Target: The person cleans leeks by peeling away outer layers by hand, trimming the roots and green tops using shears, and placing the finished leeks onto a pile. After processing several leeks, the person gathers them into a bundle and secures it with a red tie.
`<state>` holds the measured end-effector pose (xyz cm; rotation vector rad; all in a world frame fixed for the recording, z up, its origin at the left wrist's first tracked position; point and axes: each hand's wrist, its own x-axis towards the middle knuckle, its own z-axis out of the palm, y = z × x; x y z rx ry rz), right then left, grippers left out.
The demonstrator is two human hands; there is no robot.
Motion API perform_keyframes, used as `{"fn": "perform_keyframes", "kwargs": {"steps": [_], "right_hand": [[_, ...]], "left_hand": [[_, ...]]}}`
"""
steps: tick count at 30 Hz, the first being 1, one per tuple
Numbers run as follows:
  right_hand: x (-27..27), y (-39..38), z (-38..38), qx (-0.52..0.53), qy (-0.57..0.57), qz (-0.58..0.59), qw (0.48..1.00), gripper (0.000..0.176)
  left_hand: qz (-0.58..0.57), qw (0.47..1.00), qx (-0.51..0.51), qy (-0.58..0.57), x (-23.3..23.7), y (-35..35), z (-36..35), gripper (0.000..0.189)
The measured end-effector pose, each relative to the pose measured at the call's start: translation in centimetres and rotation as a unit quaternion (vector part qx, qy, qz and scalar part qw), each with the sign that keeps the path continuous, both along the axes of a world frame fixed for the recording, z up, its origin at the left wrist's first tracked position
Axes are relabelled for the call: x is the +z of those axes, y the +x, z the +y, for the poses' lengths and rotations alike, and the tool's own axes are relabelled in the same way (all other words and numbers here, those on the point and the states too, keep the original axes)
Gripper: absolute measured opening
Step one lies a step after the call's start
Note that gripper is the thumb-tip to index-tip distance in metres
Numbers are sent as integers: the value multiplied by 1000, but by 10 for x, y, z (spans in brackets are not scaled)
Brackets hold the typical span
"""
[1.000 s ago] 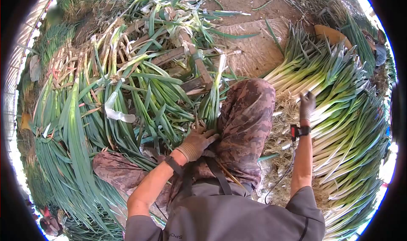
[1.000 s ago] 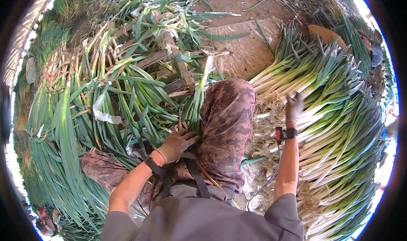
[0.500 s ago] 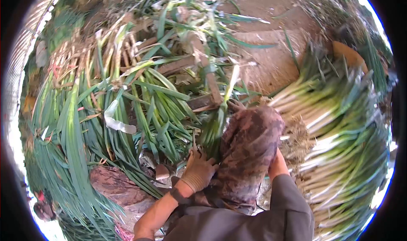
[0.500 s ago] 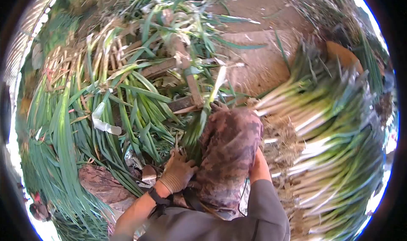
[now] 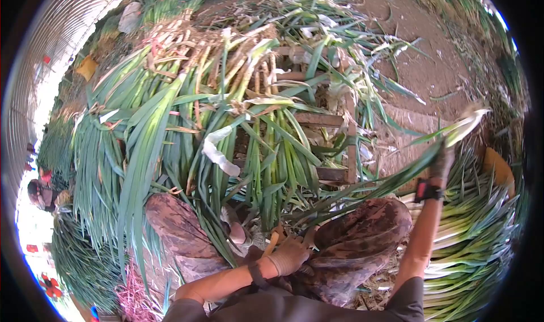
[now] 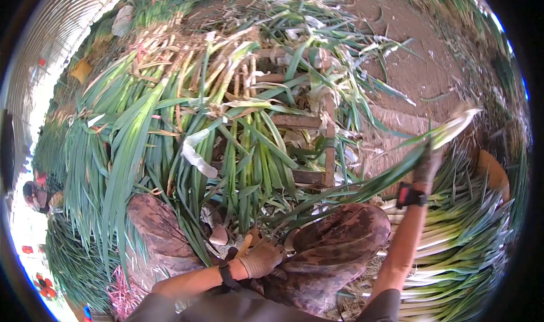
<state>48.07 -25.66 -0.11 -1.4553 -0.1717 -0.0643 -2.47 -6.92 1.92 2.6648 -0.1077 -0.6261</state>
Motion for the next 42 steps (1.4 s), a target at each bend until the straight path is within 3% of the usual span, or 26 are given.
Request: {"fn": "perform_keyframes", "kwargs": {"steps": [2,5,6,7,9,11,13,15,17,18,20,21,23,25,26,28,29,30,31,33,36,39,40,42], "right_hand": [[93,15,10,-29,-32,-76,996,32],[194,12,41,-5,-155,-239,959,31],[216,4,55,-11,-282,-208,936,33],[235,-21,79,32,-331,-232,914,31],[249,-82,120,123,-414,-334,838,32],[232,-129,147,181,-506,-425,728,34],[230,-192,176,260,-421,-565,660,36],[199,-210,187,266,-518,-625,519,35],[196,-227,195,259,-495,-699,447,31],[194,-232,197,258,-486,-727,411,30],[200,-232,202,212,-464,-764,396,26],[212,-231,206,233,-466,-735,434,29],[214,-222,208,208,-478,-718,462,33],[199,-224,211,127,-488,-706,498,36],[193,-230,213,88,-473,-684,548,36],[162,-254,223,26,-439,-472,765,35],[125,-246,224,124,-357,-292,879,33],[88,-239,226,156,-244,-99,952,33],[51,-225,225,299,-52,163,939,33],[41,-267,223,333,92,327,880,29],[30,-290,221,272,78,359,889,25],[33,-292,219,304,108,312,894,23],[39,-292,218,316,127,318,885,22],[52,-298,214,293,167,302,892,20]], "left_hand": [[40,999,1,-7,-2,2,-1,59],[-135,989,35,-38,-1,-7,-1,57],[-106,992,42,-59,16,0,8,60],[-76,993,51,-79,33,7,18,64],[-231,959,121,-115,34,7,28,67],[-332,919,204,-56,64,11,49,64],[-447,852,265,61,97,13,69,69],[-503,798,307,129,105,16,97,64],[-513,772,313,208,129,16,121,54],[-424,827,315,190,128,17,136,50],[-233,915,298,140,105,16,151,44],[-281,912,284,88,87,7,152,42],[-379,891,251,-9,61,-6,153,39],[-347,897,259,-85,64,-13,131,36],[-341,894,261,-124,56,-13,123,36],[-352,877,270,-183,50,-12,107,38],[-356,872,289,-174,48,-10,97,37],[-358,866,308,-163,46,-8,88,37],[-359,861,328,-150,43,-9,81,36],[-344,871,324,-137,34,-12,75,33],[-329,883,310,-128,26,-23,70,31],[-289,840,350,-296,21,-34,82,33],[-281,863,334,-255,25,-37,92,34],[-260,839,322,-352,26,-41,103,35]]}}
